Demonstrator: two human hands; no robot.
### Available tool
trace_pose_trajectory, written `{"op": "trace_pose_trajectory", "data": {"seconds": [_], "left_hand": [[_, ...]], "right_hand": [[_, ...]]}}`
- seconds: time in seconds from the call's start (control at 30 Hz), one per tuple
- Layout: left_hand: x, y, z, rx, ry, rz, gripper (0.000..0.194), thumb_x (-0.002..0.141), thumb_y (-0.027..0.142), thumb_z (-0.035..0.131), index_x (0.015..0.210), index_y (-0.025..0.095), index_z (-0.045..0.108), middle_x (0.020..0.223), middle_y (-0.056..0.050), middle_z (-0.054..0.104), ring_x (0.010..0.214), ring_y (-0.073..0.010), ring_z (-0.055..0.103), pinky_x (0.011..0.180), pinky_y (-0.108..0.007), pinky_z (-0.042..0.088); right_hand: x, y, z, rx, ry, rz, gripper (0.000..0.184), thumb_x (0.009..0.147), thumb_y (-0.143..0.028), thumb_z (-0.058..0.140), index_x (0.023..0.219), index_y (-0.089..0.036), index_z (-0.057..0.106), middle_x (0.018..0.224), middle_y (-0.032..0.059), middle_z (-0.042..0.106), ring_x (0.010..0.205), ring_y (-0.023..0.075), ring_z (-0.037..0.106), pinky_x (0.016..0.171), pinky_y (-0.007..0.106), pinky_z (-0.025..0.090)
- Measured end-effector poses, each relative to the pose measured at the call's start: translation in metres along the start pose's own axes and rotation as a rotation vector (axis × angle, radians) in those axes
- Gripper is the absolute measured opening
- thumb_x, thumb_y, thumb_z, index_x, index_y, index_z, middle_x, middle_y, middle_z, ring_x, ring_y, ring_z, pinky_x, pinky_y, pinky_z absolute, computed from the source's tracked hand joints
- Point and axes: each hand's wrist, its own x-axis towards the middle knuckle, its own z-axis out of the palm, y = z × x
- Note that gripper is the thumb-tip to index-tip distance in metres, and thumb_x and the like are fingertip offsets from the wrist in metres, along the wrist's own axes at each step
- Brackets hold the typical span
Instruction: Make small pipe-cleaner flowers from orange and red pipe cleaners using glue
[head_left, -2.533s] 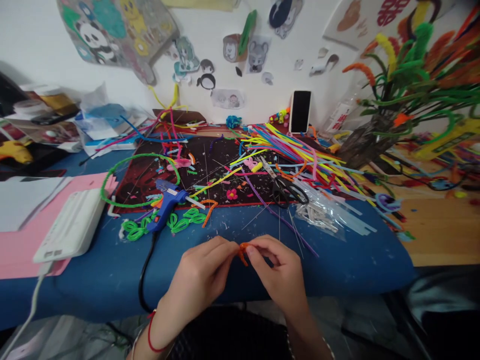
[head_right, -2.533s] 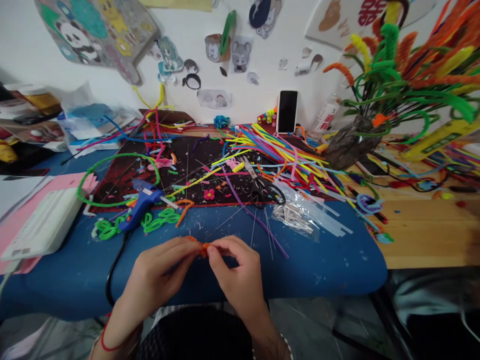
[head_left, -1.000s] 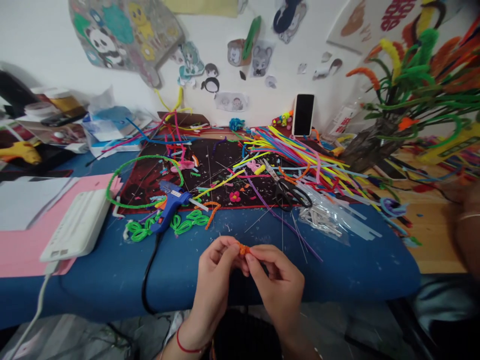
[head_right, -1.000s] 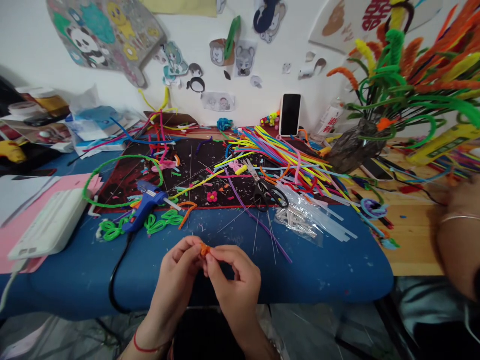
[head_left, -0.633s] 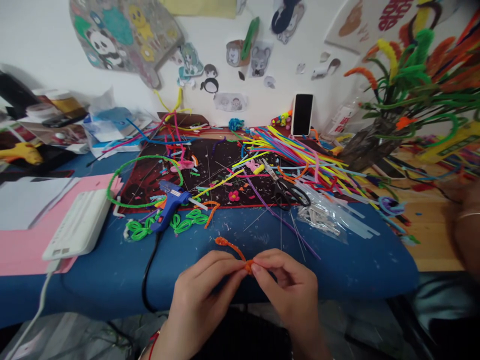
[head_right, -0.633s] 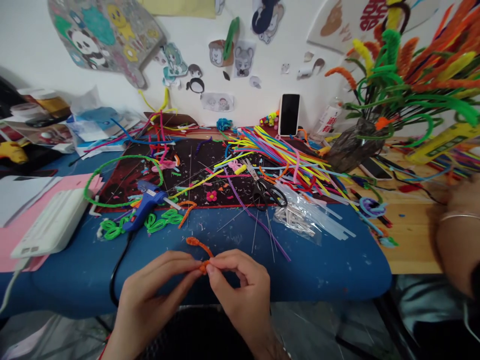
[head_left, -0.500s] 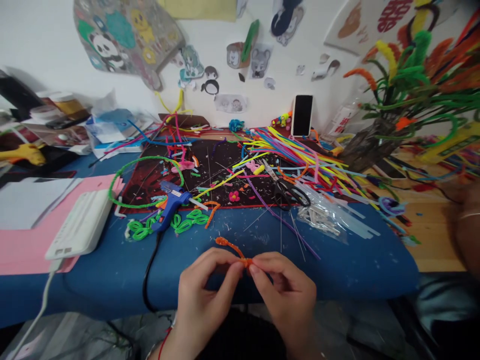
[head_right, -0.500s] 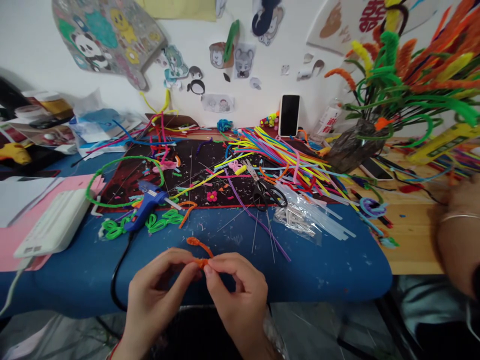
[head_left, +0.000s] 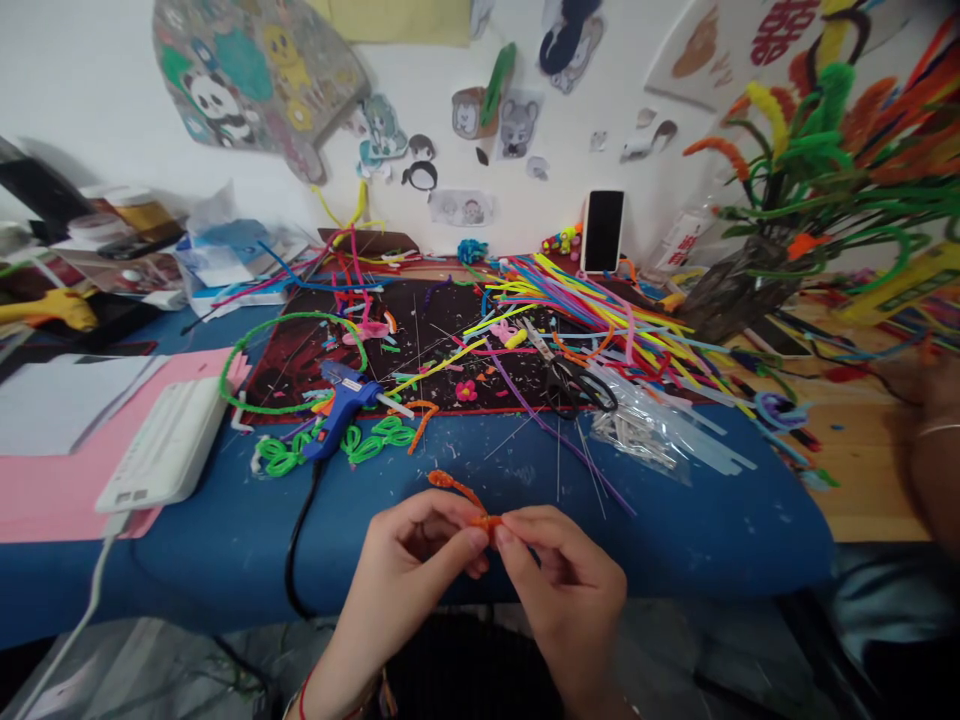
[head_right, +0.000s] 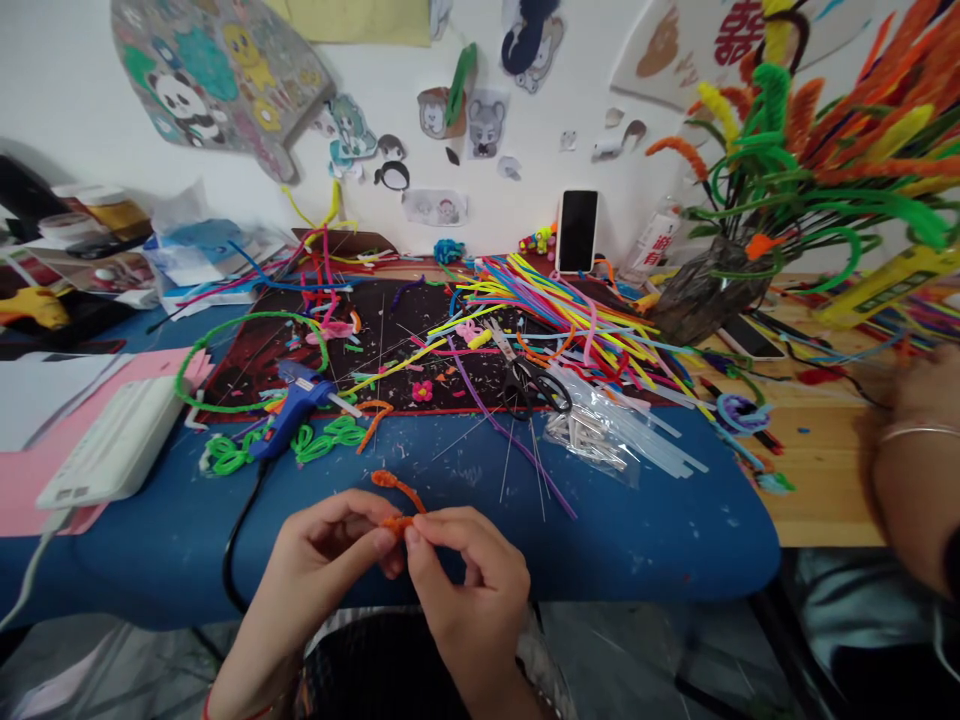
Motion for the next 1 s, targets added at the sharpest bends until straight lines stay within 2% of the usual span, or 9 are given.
{"op": "trace_pose_trajectory", "data": {"seconds": [0.13,0.2,0.27,0.33,0.47,0.57,0.67,0.8,1.0], "left_hand": [[-0.002,-0.004,0.012,0.059,0.073,0.049,0.009,0.080,0.022,0.070,0.073,0.016,0.070,0.059,0.000,0.070,0.050,-0.0105,0.065,0.050,-0.017,0.053],[-0.004,-0.014,0.023,0.033,0.169,0.094,0.010,0.080,0.023,0.070,0.072,0.017,0.069,0.060,0.001,0.070,0.050,-0.0097,0.064,0.050,-0.016,0.053],[-0.004,-0.025,0.032,0.004,0.343,0.173,0.010,0.079,0.023,0.071,0.072,0.018,0.069,0.064,0.002,0.070,0.056,-0.0088,0.064,0.054,-0.014,0.053],[-0.002,-0.032,0.036,-0.012,0.386,0.194,0.009,0.077,0.024,0.073,0.072,0.017,0.070,0.065,0.001,0.071,0.058,-0.0091,0.064,0.055,-0.014,0.053],[0.002,-0.029,0.030,-0.067,0.217,0.091,0.013,0.079,0.027,0.072,0.074,0.015,0.071,0.061,-0.001,0.072,0.052,-0.0111,0.066,0.053,-0.018,0.055],[0.004,-0.023,0.021,-0.081,0.106,0.028,0.017,0.084,0.028,0.067,0.076,0.015,0.073,0.061,-0.002,0.073,0.052,-0.0121,0.067,0.054,-0.020,0.056],[0.004,-0.020,0.016,-0.074,0.086,0.002,0.015,0.084,0.028,0.067,0.081,0.015,0.074,0.065,-0.003,0.075,0.054,-0.0127,0.068,0.055,-0.020,0.057],[0.004,-0.020,0.015,-0.016,0.061,-0.026,0.021,0.083,0.031,0.067,0.073,0.013,0.071,0.062,-0.003,0.073,0.051,-0.0120,0.066,0.052,-0.020,0.055],[0.000,-0.025,0.021,0.040,0.123,0.048,0.020,0.084,0.030,0.065,0.072,0.015,0.065,0.062,0.000,0.068,0.050,-0.0096,0.061,0.050,-0.019,0.052]], "right_hand": [[-0.007,0.002,0.006,-0.017,0.054,-0.075,0.025,0.078,-0.001,0.064,0.082,-0.025,0.070,0.077,-0.0004,0.069,0.069,0.0141,0.066,0.059,0.025,0.055],[-0.014,0.005,0.011,-0.047,0.130,-0.161,0.030,0.077,0.002,0.062,0.087,-0.025,0.069,0.080,-0.0004,0.069,0.072,0.0141,0.066,0.062,0.026,0.055],[-0.019,0.009,0.013,-0.070,0.181,-0.211,0.033,0.077,0.004,0.062,0.090,-0.026,0.069,0.086,0.0004,0.069,0.078,0.0145,0.065,0.068,0.027,0.056],[-0.021,0.011,0.011,-0.062,0.159,-0.182,0.032,0.077,0.002,0.062,0.090,-0.026,0.069,0.091,0.0012,0.068,0.083,0.0151,0.065,0.072,0.028,0.056],[-0.011,0.010,-0.001,0.087,0.049,0.065,0.020,0.080,-0.006,0.064,0.081,-0.025,0.070,0.084,-0.0005,0.068,0.077,0.0132,0.066,0.065,0.023,0.057],[-0.004,0.011,-0.006,0.224,0.058,0.226,0.015,0.081,-0.011,0.066,0.075,-0.024,0.071,0.079,-0.0020,0.068,0.072,0.0108,0.066,0.064,0.019,0.056],[-0.004,0.015,-0.005,0.304,0.107,0.326,0.008,0.079,-0.017,0.071,0.077,-0.024,0.073,0.078,-0.0023,0.070,0.071,0.0096,0.066,0.065,0.016,0.055],[-0.009,0.019,0.001,0.382,0.178,0.463,0.006,0.075,-0.024,0.078,0.079,-0.023,0.073,0.072,-0.0019,0.071,0.065,0.0091,0.066,0.062,0.015,0.055],[-0.015,0.018,0.005,0.466,0.183,0.442,0.008,0.077,-0.023,0.076,0.079,-0.023,0.069,0.073,-0.0020,0.071,0.065,0.0099,0.066,0.060,0.017,0.055]]}}
